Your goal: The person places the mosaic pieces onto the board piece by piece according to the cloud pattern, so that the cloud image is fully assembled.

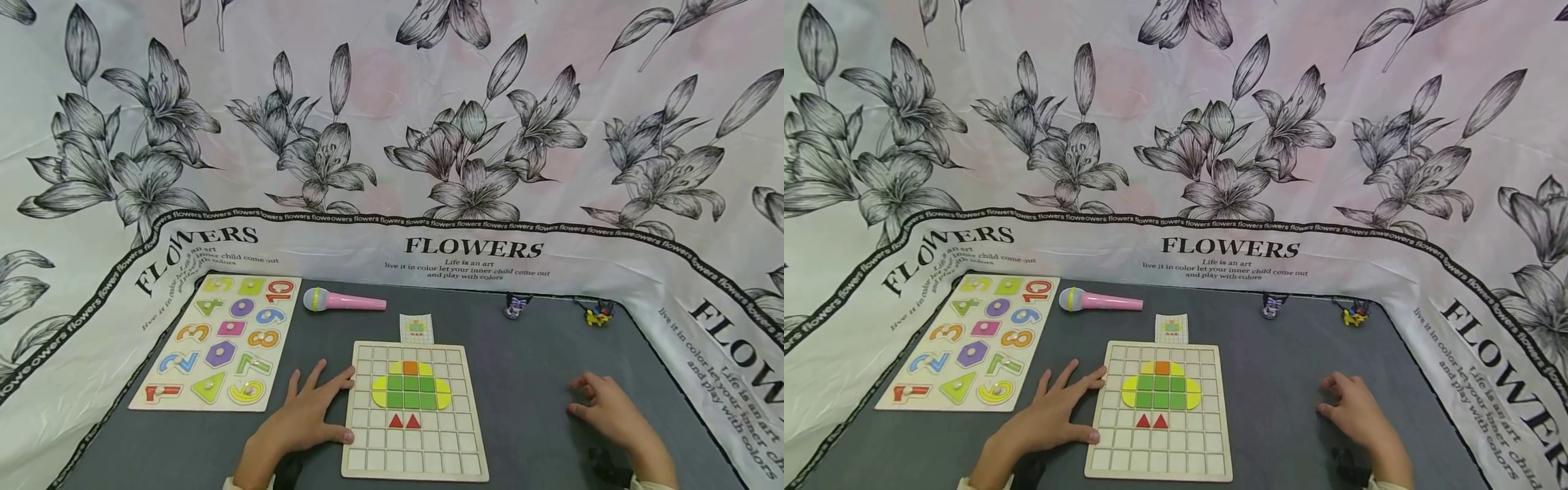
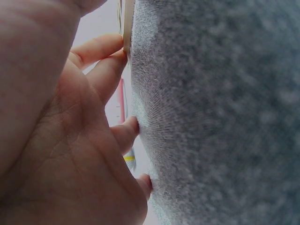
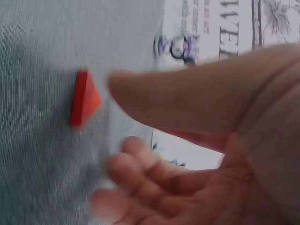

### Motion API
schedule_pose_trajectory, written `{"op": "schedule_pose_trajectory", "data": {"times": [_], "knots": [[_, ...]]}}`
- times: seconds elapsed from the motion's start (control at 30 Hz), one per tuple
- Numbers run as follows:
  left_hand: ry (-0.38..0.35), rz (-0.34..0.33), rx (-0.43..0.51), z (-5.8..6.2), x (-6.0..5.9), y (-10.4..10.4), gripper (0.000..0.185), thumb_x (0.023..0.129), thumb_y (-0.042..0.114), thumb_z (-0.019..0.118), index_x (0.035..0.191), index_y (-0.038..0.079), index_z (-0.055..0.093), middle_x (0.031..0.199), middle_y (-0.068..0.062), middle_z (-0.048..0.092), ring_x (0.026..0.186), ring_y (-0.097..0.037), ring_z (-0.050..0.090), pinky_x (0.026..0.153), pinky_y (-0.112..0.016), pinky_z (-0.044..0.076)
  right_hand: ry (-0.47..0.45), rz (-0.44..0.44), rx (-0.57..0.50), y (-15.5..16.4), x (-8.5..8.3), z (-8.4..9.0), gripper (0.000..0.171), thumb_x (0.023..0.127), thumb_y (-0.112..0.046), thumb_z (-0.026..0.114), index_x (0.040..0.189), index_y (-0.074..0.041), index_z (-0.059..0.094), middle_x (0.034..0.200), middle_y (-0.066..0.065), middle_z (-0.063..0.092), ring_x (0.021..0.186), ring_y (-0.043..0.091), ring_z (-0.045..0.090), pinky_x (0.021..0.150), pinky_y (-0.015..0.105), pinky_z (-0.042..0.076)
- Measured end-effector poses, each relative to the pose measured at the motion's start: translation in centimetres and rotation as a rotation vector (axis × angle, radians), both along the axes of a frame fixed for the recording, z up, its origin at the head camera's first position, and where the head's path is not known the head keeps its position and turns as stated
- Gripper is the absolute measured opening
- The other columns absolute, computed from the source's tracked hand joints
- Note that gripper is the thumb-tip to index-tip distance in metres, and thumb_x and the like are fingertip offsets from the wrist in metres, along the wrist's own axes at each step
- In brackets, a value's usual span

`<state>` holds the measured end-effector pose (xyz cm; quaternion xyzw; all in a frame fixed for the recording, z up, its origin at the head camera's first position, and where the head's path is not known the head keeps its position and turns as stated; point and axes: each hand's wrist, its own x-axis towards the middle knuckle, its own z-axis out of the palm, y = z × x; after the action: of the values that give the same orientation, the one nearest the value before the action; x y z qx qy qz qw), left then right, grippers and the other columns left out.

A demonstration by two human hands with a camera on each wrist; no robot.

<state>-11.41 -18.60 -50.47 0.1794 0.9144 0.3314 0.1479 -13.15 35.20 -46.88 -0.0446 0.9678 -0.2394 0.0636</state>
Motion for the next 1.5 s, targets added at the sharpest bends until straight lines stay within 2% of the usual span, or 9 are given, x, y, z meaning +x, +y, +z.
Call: {"op": "schedule_pose_trajectory", "data": {"times": [0.2,0.4,0.63,0.87,1.1,1.5], "knots": [[0.004,0.003,-0.001,0.2,0.0,0.0,0.109,0.079,0.051,0.092,0.168,0.017,0.038,0.156,0.002,0.057,0.161,-0.048,0.008,0.12,-0.074,-0.013,-0.041,0.028,0.006,1.1,0.0,-0.5,0.019,0.088,-0.003,0.081,0.096,0.003,0.065,0.083,0.004,0.059,0.075,0.02,0.054,0.065,0.04,0.047],[0.007,0.011,-0.009,0.4,-0.1,0.0,0.109,0.079,0.05,0.093,0.168,0.018,0.039,0.156,0.002,0.057,0.161,-0.047,0.008,0.12,-0.074,-0.013,-0.068,-0.022,-0.035,1.1,-0.3,-0.7,0.021,0.093,-0.01,0.081,0.101,0.002,0.067,0.088,0.003,0.061,0.079,0.02,0.054,0.067,0.039,0.047],[0.007,0.016,-0.002,0.4,-0.3,0.1,0.108,0.079,0.049,0.093,0.168,0.017,0.04,0.154,0.0,0.058,0.161,-0.048,0.008,0.12,-0.074,-0.012,-0.018,-0.034,-0.074,0.2,-0.8,-0.9,0.01,0.095,-0.007,0.078,0.101,-0.003,0.071,0.087,-0.001,0.065,0.077,0.017,0.058,0.066,0.036,0.048],[0.007,0.02,0.01,0.8,-0.3,0.1,0.11,0.078,0.048,0.093,0.168,0.016,0.039,0.154,0.0,0.058,0.161,-0.049,0.008,0.12,-0.075,-0.012,-0.018,-0.092,-0.076,-0.2,-1.0,-0.9,0.016,0.096,-0.009,0.079,0.096,-0.001,0.064,0.086,0.0,0.066,0.077,0.018,0.06,0.066,0.037,0.049],[-0.006,0.021,-0.003,0.7,-0.3,0.2,0.108,0.08,0.049,0.093,0.168,0.018,0.039,0.155,0.0,0.058,0.162,-0.047,0.008,0.121,-0.073,-0.012,0.005,-0.121,-0.081,-0.6,-1.2,-0.5,0.011,0.099,-0.01,0.076,0.096,-0.003,0.068,0.088,0.0,0.07,0.079,0.017,0.063,0.067,0.037,0.05],[-0.028,0.022,0.005,0.6,-0.3,0.6,0.107,0.08,0.049,0.093,0.168,0.018,0.039,0.155,0.0,0.057,0.161,-0.048,0.008,0.12,-0.074,-0.013,0.076,-0.06,-0.078,-3.9,-1.5,0.8,0.004,0.098,-0.005,0.075,0.096,-0.006,0.072,0.086,-0.002,0.069,0.077,0.016,0.062,0.065,0.035,0.05]]}}
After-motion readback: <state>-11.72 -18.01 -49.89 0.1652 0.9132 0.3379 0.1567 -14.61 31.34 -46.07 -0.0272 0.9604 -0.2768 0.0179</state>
